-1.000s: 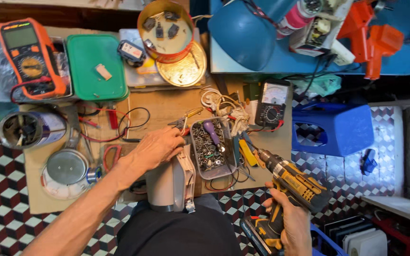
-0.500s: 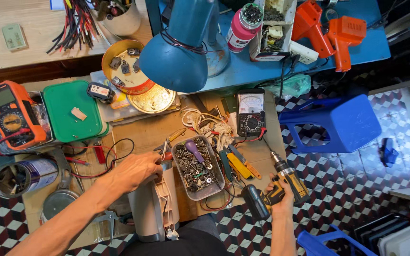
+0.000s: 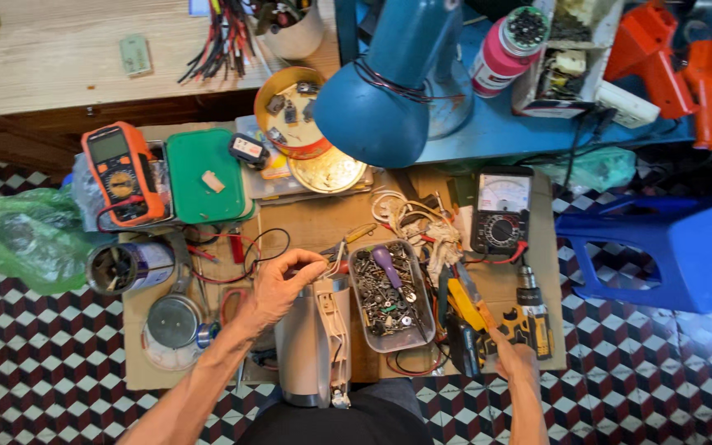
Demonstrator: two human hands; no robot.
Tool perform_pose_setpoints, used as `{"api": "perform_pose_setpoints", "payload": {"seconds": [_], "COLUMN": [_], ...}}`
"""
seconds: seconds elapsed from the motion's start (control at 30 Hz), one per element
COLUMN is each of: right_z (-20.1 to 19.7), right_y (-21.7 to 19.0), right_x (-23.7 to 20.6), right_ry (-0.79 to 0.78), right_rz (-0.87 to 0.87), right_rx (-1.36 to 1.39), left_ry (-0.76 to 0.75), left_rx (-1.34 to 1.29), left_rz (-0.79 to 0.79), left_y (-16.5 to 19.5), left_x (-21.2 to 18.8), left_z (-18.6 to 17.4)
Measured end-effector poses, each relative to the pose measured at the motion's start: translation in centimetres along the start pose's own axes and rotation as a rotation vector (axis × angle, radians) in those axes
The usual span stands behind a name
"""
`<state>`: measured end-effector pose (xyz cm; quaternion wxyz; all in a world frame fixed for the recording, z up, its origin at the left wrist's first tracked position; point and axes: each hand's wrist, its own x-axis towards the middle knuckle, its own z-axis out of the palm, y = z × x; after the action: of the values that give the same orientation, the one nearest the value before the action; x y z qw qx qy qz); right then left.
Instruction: The person uses a cordless drill to remove screws from the base of a white electric kettle. They then use pliers to strip the ends of wires and connect them to the kettle's internal components.
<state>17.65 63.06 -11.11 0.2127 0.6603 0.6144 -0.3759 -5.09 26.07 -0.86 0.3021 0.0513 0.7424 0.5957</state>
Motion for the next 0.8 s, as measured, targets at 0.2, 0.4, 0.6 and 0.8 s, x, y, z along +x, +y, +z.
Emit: {"api": "perform_pose_setpoints", "payload": {"seconds": [0.2, 0.4, 0.6, 0.8], "right_z": [0.6, 5.1, 6.6, 6.2], "right_y": [-3.9, -13.3, -20.1, -23.5], "right_x": [-9.6, -20.9, -24.6, -24.9], "right_ry": [0.318, -0.34, -0.538, -0.444], "right_rz": [-0.5, -0.916, -0.984, -1.036], "right_rx": [0.072, 0.538, 0.637, 0.567], "left_ry": [0.057, 0.015, 0.036, 0.055], "left_rx": [-0.794, -0.871, -0.867, -0.917], "left_rz": [-0.14, -0.073, -0.063, -0.005], "left_y": [0.8, 3.9, 6.3, 7.6], "left_x": [-1.4, -0.4, 2.0, 5.1], "left_z": [0.4, 1.8, 2.7, 2.9]}}
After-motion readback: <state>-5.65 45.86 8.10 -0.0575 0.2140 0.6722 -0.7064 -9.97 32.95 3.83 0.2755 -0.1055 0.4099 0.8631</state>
